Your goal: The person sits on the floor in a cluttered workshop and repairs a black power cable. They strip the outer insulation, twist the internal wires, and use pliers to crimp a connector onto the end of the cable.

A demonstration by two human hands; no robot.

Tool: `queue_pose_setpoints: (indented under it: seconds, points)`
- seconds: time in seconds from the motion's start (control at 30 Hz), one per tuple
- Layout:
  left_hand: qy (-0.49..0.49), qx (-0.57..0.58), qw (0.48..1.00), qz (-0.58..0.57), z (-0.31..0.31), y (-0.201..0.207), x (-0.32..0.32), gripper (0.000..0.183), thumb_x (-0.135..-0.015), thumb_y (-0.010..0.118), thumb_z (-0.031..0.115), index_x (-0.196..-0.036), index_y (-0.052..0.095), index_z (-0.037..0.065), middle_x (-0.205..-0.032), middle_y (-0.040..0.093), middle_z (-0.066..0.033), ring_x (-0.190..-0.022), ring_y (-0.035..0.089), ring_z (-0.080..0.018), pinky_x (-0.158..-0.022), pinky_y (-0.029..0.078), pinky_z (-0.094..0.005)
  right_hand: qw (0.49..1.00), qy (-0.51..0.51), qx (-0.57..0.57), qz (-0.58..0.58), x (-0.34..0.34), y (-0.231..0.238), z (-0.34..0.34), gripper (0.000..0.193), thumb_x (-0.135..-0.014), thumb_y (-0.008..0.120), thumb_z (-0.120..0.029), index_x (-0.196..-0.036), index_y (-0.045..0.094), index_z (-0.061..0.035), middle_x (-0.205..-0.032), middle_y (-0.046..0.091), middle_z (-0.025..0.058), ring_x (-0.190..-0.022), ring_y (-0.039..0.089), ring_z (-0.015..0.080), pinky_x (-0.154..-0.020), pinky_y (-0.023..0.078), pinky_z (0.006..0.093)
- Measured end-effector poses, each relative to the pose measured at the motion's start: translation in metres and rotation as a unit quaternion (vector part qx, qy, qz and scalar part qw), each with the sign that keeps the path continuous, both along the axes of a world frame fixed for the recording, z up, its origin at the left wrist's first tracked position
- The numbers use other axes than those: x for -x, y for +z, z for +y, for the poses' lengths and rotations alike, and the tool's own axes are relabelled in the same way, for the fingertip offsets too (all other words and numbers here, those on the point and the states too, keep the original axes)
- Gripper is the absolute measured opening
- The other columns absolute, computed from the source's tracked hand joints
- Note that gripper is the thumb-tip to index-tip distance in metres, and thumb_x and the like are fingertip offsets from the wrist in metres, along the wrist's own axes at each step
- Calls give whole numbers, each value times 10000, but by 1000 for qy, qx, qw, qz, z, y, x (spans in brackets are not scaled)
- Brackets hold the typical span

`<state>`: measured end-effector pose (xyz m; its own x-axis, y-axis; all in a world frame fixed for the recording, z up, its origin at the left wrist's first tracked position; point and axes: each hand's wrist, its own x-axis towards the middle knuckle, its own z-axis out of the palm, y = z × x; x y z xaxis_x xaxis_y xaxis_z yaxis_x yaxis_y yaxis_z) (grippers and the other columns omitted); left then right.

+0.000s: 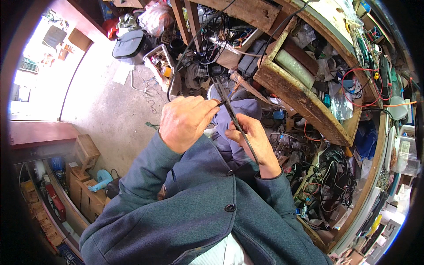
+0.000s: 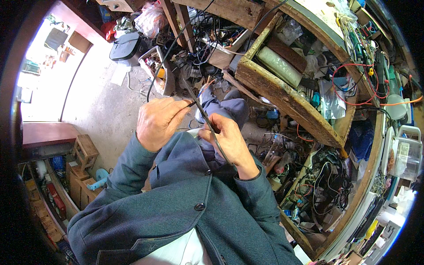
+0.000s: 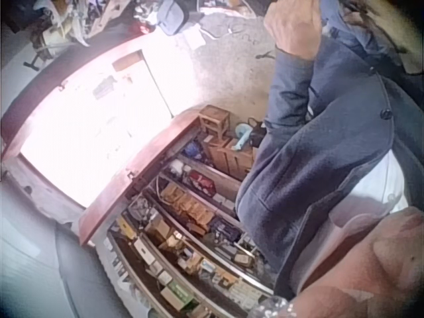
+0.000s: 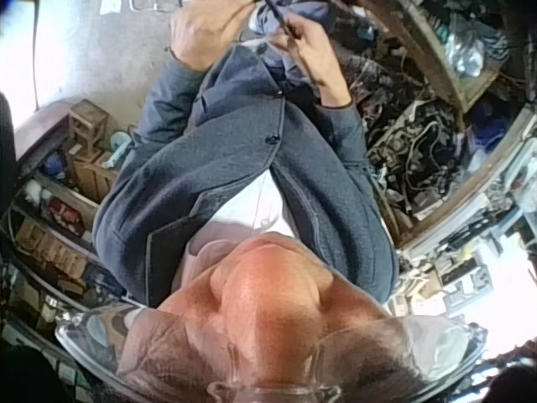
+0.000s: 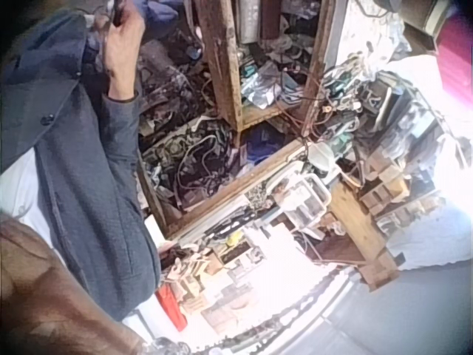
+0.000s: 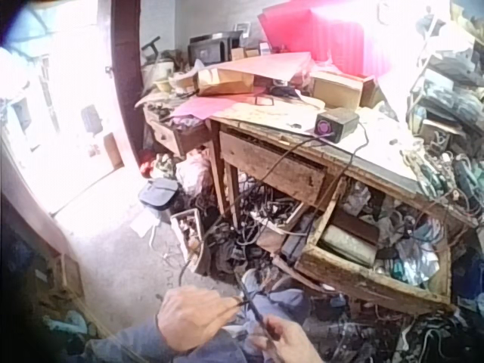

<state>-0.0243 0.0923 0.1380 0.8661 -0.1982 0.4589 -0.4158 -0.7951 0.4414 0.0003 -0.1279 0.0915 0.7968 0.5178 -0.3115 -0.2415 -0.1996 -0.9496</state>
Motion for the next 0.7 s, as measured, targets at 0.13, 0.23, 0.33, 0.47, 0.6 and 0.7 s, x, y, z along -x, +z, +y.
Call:
queue_pose_setpoints:
  seconds: [0.13,0.23,0.33,0.47,0.6,0.7]
  points:
    - [6,64,996,65,0,1,1,225,-857,776,104,-1070,743,37,-782,651,-114,-607,594,-251,-582,459,-352,1000,7,21,16,0,3,-2,230,-869,766,-156,-840,594,-7,-716,538,-4,-690,473,79,-612,395,275]
    - [31,117,987,104,-2,2,6,227,-850,791,97,-1063,747,30,-815,684,-115,-614,600,-230,-601,479,-336,1000,7,12,24,0,6,-1,228,-871,763,-153,-847,594,-2,-713,537,-1,-687,477,76,-605,392,278]
    - [51,152,981,107,-7,-2,5,219,-850,797,150,-1040,747,54,-817,693,-98,-646,631,-257,-609,482,-366,1000,-1,3,30,1,7,1,220,-872,758,-146,-851,594,0,-708,548,5,-679,488,78,-600,392,280]
    - [34,157,986,37,-9,-11,-2,152,-870,779,138,-993,752,55,-800,688,-101,-667,647,-283,-612,484,-381,999,-12,35,9,1,9,4,229,-852,761,-149,-879,592,2,-722,575,37,-682,523,107,-616,414,287]
    - [26,195,977,79,-8,-16,-1,125,-890,752,83,-1001,749,26,-830,700,-115,-729,674,-296,-653,508,-371,989,-35,97,-107,2,13,4,253,-828,782,-126,-916,562,-34,-756,512,-19,-712,465,71,-618,385,252]
    - [6,252,962,103,-6,-17,-1,127,-915,730,59,-1025,738,-5,-873,716,-132,-775,699,-283,-698,534,-351,978,-47,142,-145,2,17,4,301,-800,791,-145,-935,554,-17,-755,507,7,-702,453,97,-627,393,275]
